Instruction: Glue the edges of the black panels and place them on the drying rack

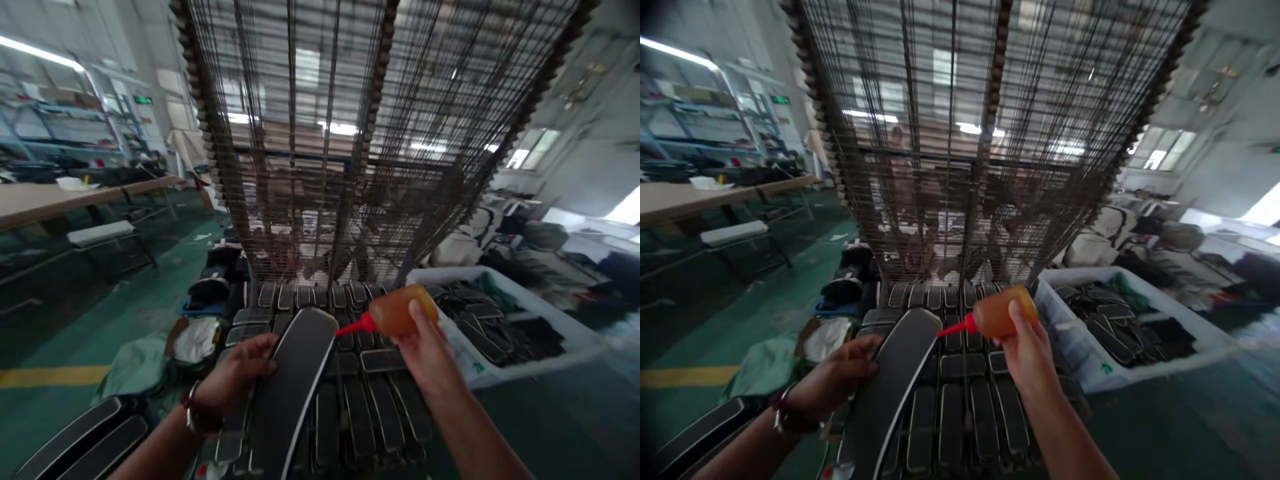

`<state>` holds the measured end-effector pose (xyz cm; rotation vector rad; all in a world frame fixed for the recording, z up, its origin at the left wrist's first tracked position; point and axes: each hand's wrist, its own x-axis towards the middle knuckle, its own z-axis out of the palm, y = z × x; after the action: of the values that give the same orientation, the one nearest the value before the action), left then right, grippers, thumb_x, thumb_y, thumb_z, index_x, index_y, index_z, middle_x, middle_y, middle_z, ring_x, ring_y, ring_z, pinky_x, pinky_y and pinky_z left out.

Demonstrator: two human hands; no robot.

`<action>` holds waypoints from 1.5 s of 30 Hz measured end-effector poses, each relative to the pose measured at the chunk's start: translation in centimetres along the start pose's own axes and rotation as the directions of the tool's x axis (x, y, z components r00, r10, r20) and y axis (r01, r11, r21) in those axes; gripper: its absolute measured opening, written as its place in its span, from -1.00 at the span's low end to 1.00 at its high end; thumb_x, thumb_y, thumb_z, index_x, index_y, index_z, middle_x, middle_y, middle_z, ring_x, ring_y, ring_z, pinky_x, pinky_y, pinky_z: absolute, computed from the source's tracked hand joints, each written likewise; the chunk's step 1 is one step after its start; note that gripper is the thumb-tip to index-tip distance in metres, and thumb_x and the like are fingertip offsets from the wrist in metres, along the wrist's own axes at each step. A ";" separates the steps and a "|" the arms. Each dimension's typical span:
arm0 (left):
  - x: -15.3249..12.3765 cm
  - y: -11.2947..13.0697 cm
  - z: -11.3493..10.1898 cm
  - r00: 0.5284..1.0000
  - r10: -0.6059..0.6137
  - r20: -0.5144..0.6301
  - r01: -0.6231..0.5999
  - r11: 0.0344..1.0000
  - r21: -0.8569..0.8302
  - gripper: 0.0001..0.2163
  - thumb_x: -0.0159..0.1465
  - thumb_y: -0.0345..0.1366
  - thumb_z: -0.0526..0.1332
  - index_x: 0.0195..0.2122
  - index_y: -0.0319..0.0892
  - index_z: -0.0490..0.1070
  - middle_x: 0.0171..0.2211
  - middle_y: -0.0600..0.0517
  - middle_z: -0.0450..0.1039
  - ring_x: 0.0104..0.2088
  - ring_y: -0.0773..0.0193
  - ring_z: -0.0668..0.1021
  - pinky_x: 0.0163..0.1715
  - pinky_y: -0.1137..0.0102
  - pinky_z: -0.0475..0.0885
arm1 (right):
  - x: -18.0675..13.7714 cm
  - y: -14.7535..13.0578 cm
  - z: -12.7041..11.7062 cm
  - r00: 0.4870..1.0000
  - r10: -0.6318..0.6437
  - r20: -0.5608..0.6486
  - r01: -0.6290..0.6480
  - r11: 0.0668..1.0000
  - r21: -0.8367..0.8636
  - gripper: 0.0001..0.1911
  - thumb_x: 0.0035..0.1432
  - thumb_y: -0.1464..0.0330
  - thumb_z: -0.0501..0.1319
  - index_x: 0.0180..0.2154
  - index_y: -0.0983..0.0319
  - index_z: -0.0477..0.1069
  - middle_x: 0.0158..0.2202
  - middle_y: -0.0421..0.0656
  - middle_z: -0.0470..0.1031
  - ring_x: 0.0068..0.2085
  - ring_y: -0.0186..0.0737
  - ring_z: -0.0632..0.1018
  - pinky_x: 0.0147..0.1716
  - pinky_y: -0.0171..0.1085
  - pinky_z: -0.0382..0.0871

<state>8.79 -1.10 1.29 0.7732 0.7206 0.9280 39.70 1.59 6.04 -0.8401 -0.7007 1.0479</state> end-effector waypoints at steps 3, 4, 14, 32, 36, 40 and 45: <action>0.2 0.4 0.2 0.999 -0.034 -0.020 0.034 0.999 -0.012 -0.74 0.01 -0.42 0.49 -0.26 -0.16 0.55 -0.34 -0.01 0.61 -0.40 0.23 0.62 -0.35 0.40 0.53 | 0.4 -0.5 0.3 0.999 -0.042 0.010 0.042 0.999 -0.019 -0.66 0.00 0.11 0.47 -0.26 0.14 0.51 -0.38 -0.23 0.54 -0.46 -0.26 0.54 -0.68 -0.40 0.33; 0.3 0.5 0.2 0.999 -0.043 -0.018 0.043 0.999 -0.014 -0.74 0.01 -0.42 0.49 -0.26 -0.16 0.54 -0.34 -0.01 0.61 -0.40 0.23 0.63 -0.36 0.40 0.54 | 0.5 -0.6 0.4 0.999 -0.046 0.012 0.046 0.999 -0.023 -0.65 0.01 0.11 0.47 -0.25 0.15 0.50 -0.37 -0.23 0.53 -0.45 -0.28 0.53 -0.68 -0.41 0.33; 0.8 0.6 0.6 0.998 -0.057 0.027 0.058 0.998 -0.040 -0.77 0.04 -0.45 0.46 -0.27 -0.21 0.53 -0.34 -0.04 0.64 -0.40 0.20 0.66 -0.37 0.39 0.58 | 0.3 -1.1 0.5 0.998 -0.050 -0.029 0.048 0.997 -0.057 -0.61 -0.05 0.13 0.49 -0.24 0.17 0.48 -0.33 -0.22 0.50 -0.44 -0.31 0.50 -0.69 -0.42 0.32; 1.7 0.3 1.1 0.966 -0.106 -0.236 0.073 0.987 -0.144 -0.79 0.02 -0.58 0.31 -0.31 -0.27 0.50 -0.43 -0.05 0.58 -0.53 0.21 0.62 -0.53 0.37 0.59 | -3.8 1.2 0.4 0.990 -0.021 0.142 0.042 0.989 -0.143 -0.71 0.10 0.19 0.41 -0.18 0.16 0.49 -0.37 -0.22 0.52 -0.44 -0.27 0.54 -0.65 -0.41 0.37; 1.9 0.2 1.1 0.949 -0.109 -0.295 0.069 0.987 -0.143 -0.81 0.04 -0.60 0.26 -0.32 -0.27 0.47 -0.50 -0.04 0.54 -0.58 0.21 0.59 -0.60 0.37 0.56 | -4.5 1.9 0.4 0.984 -0.018 0.177 0.049 0.985 -0.167 -0.70 0.09 0.20 0.41 -0.17 0.16 0.49 -0.35 -0.20 0.53 -0.41 -0.24 0.56 -0.64 -0.39 0.39; 2.0 0.3 0.9 0.935 -0.109 -0.338 0.064 0.988 -0.142 -0.82 0.04 -0.60 0.24 -0.34 -0.27 0.45 -0.51 -0.04 0.53 -0.59 0.21 0.58 -0.62 0.36 0.55 | -5.3 2.6 0.3 0.971 -0.005 0.239 0.044 0.987 -0.158 -0.62 0.09 0.18 0.41 -0.06 0.15 0.48 -0.24 -0.14 0.58 -0.22 -0.08 0.63 -0.36 -0.21 0.58; 2.2 0.7 0.4 0.907 -0.106 -0.408 0.047 0.987 -0.154 -0.81 0.03 -0.59 0.24 -0.35 -0.23 0.40 -0.51 -0.01 0.51 -0.61 0.21 0.56 -0.66 0.38 0.52 | -6.2 3.3 -0.2 0.948 0.010 0.318 0.028 0.993 -0.114 -0.51 0.10 0.21 0.41 0.07 0.12 0.44 -0.13 -0.08 0.60 -0.07 0.06 0.63 -0.02 0.07 0.54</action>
<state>9.75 1.02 1.68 0.4181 1.0382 1.0732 36.22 -3.42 2.50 -0.7741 -1.0472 1.1559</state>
